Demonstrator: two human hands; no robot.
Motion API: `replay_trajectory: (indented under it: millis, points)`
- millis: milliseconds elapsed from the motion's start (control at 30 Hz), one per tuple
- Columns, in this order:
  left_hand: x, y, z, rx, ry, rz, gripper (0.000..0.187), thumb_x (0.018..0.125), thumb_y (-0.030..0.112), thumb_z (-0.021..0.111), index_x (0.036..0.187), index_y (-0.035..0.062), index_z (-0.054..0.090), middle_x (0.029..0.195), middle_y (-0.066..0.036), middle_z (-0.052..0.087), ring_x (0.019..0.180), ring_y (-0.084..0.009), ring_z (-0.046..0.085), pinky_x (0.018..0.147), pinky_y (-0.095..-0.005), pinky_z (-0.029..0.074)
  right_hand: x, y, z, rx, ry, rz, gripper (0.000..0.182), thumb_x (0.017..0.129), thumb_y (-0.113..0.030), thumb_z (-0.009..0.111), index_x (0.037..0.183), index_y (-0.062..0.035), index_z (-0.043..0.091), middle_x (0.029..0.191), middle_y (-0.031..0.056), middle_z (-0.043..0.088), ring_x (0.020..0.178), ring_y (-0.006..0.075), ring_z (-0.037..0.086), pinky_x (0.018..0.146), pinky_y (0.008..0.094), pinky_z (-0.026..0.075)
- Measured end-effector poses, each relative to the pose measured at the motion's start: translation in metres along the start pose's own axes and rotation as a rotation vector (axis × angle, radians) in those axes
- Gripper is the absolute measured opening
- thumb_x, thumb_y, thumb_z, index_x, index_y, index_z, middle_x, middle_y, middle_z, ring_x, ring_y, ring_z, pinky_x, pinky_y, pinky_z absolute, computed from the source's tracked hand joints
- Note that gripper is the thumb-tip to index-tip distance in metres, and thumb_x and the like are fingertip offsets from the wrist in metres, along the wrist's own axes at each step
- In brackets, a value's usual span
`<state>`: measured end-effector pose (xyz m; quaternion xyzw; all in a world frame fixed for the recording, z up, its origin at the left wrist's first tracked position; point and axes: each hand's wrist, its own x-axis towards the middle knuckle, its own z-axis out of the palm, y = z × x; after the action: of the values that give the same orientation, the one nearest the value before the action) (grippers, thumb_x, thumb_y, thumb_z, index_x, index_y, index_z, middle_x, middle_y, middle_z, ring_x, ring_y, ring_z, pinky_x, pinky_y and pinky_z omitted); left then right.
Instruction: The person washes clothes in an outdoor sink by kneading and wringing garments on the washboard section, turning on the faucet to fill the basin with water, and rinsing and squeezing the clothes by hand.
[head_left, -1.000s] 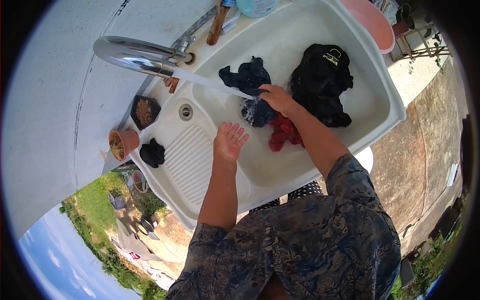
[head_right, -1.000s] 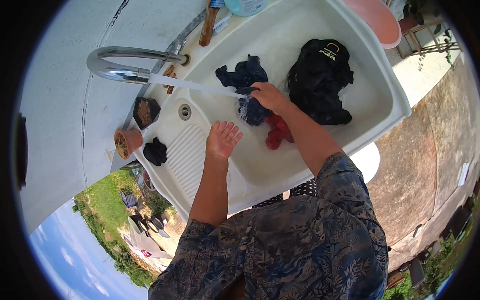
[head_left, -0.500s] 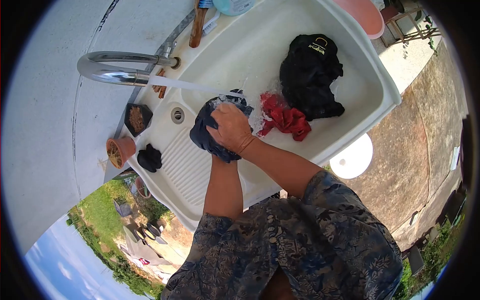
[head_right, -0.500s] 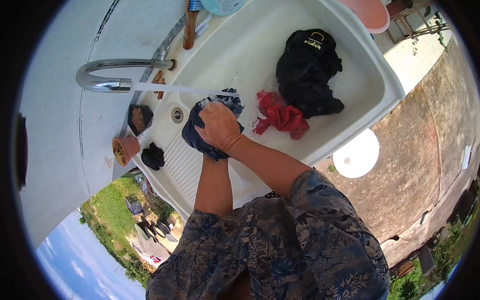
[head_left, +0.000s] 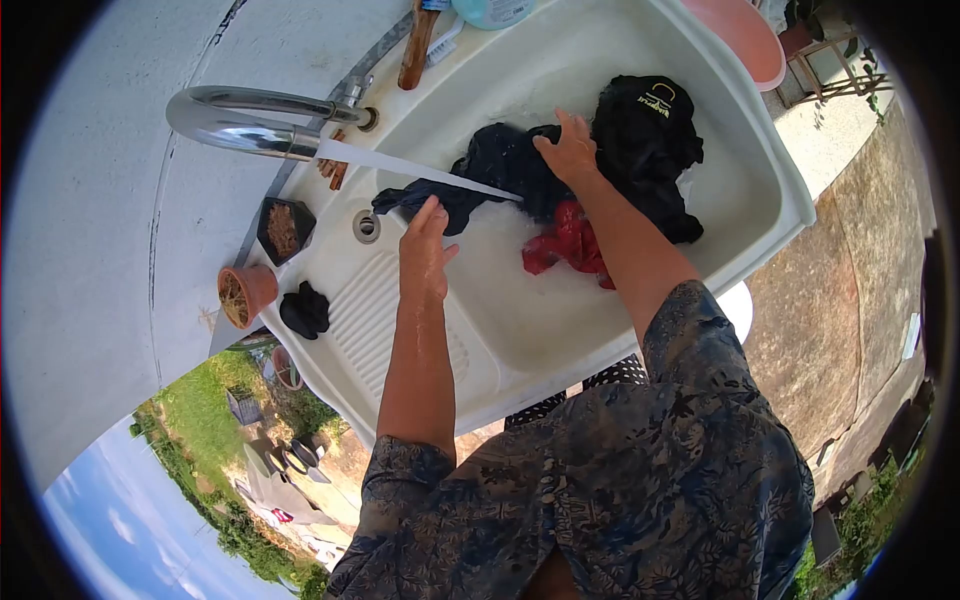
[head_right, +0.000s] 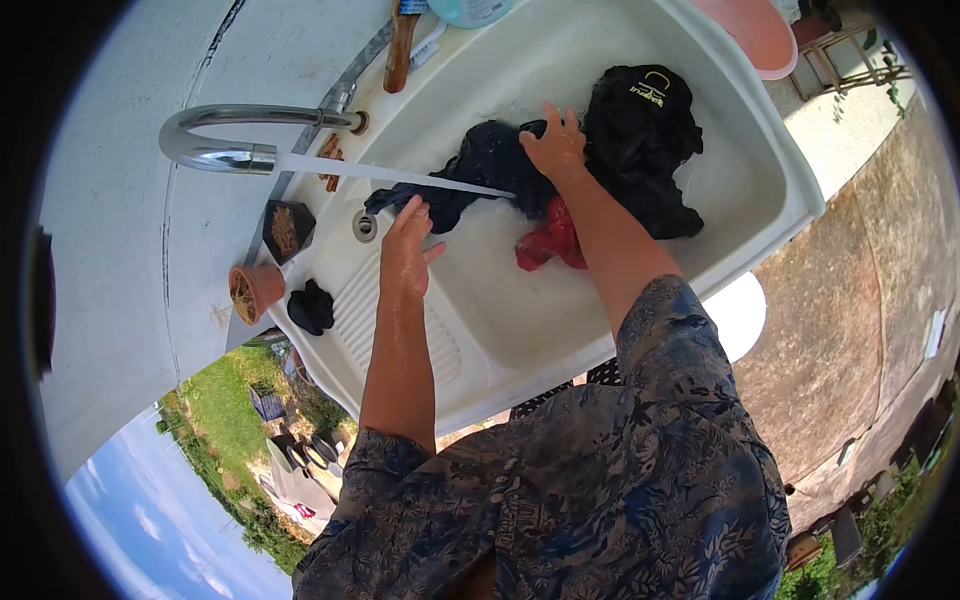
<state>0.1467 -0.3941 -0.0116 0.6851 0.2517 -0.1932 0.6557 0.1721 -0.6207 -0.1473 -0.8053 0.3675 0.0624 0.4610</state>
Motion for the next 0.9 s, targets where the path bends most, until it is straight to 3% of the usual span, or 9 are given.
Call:
replay_trajectory:
  millis: [100,167,267,367,467,633,700,800,900]
  points:
    - [-0.005,-0.011,-0.003,-0.027,-0.008,0.012,0.049,0.088,0.02,0.055,0.133,0.0047,0.04,0.132,-0.014,0.042,0.12,-0.0287,0.044,0.092,-0.0493,0.042,-0.062,-0.021,0.029,-0.4,-0.249,-0.317,0.088,0.069,-0.05,0.071,0.143,-0.0274,0.028,0.152,0.0055,0.016,0.139,0.0416,0.003,0.104,0.067,0.016]
    - [-0.002,-0.022,-0.019,-0.262,0.046,-0.068,0.053,0.087,0.021,0.057,0.132,0.0002,0.039,0.126,-0.018,0.047,0.115,-0.0323,0.048,0.09,-0.0478,0.044,-0.092,-0.022,0.032,-0.82,-0.492,-0.549,0.08,0.072,-0.045,0.07,0.14,-0.0278,0.032,0.149,0.0033,0.024,0.138,0.036,0.015,0.106,0.0614,0.021]
    - [-0.027,-0.028,-0.031,-0.165,0.018,-0.146,0.054,0.086,0.025,0.058,0.128,-0.0037,0.041,0.117,-0.02,0.052,0.105,-0.0333,0.054,0.087,-0.0468,0.046,-0.057,0.002,0.041,-0.781,-0.623,-0.566,0.064,0.077,-0.038,0.066,0.135,-0.0249,0.04,0.145,0.0003,0.03,0.135,0.029,0.027,0.103,0.0569,0.028]
    - [-0.043,-0.047,-0.05,-0.154,-0.01,-0.17,0.052,0.088,0.027,0.055,0.126,-0.005,0.042,0.112,-0.019,0.055,0.099,-0.0324,0.057,0.086,-0.0444,0.048,-0.04,0.003,0.017,-0.727,-0.344,-0.427,0.046,0.08,-0.024,0.062,0.124,-0.0187,0.049,0.135,-0.0001,0.045,0.117,0.0234,0.049,0.091,0.0507,0.042]
    - [-0.052,-0.058,-0.056,-0.199,-0.017,-0.185,0.053,0.089,0.03,0.052,0.127,-0.0048,0.041,0.114,-0.02,0.053,0.1,-0.0319,0.056,0.086,-0.0446,0.048,-0.024,0.007,0.029,-0.467,-0.217,-0.106,0.037,0.078,-0.021,0.061,0.114,-0.0114,0.059,0.116,0.0069,0.059,0.1,0.0267,0.059,0.084,0.0435,0.047]
    - [-0.045,-0.065,-0.052,-0.349,-0.018,-0.273,0.06,0.088,0.037,0.052,0.131,-0.0028,0.036,0.123,-0.018,0.048,0.109,-0.0334,0.051,0.09,-0.0504,0.045,-0.074,-0.052,-0.037,0.076,-0.553,-0.412,0.034,0.073,-0.019,0.057,0.102,-0.0029,0.063,0.096,0.0137,0.063,0.088,0.0252,0.061,0.079,0.0313,0.048]
    - [-0.034,-0.061,-0.049,-0.487,0.011,-0.394,0.064,0.087,0.043,0.052,0.134,0.0022,0.035,0.127,-0.015,0.045,0.114,-0.035,0.046,0.092,-0.0565,0.041,-0.108,-0.073,-0.046,0.214,-0.607,-0.504,0.027,0.074,-0.01,0.057,0.099,-0.0024,0.061,0.089,0.0071,0.061,0.082,0.0139,0.057,0.078,0.0263,0.047]
    - [-0.035,-0.029,-0.032,-0.651,-0.082,-0.448,0.063,0.088,0.047,0.048,0.136,0.0084,0.036,0.141,-0.016,0.03,0.13,-0.0353,0.029,0.095,-0.0579,0.037,-0.156,-0.111,-0.059,0.403,-0.779,-0.537,0.025,0.073,-0.004,0.056,0.098,-0.0035,0.061,0.091,0.0041,0.06,0.084,0.0117,0.056,0.079,0.025,0.046]
    - [0.004,-0.039,-0.045,-0.946,-0.676,0.087,0.025,0.088,0.031,0.048,0.097,0.0111,0.059,0.105,-0.015,0.06,0.096,-0.0279,0.059,0.088,-0.0442,0.047,-0.196,-0.13,-0.042,0.555,-0.904,-0.594,0.025,0.073,-0.003,0.056,0.098,-0.0042,0.06,0.094,0.0027,0.059,0.089,0.011,0.054,0.084,0.0254,0.044]
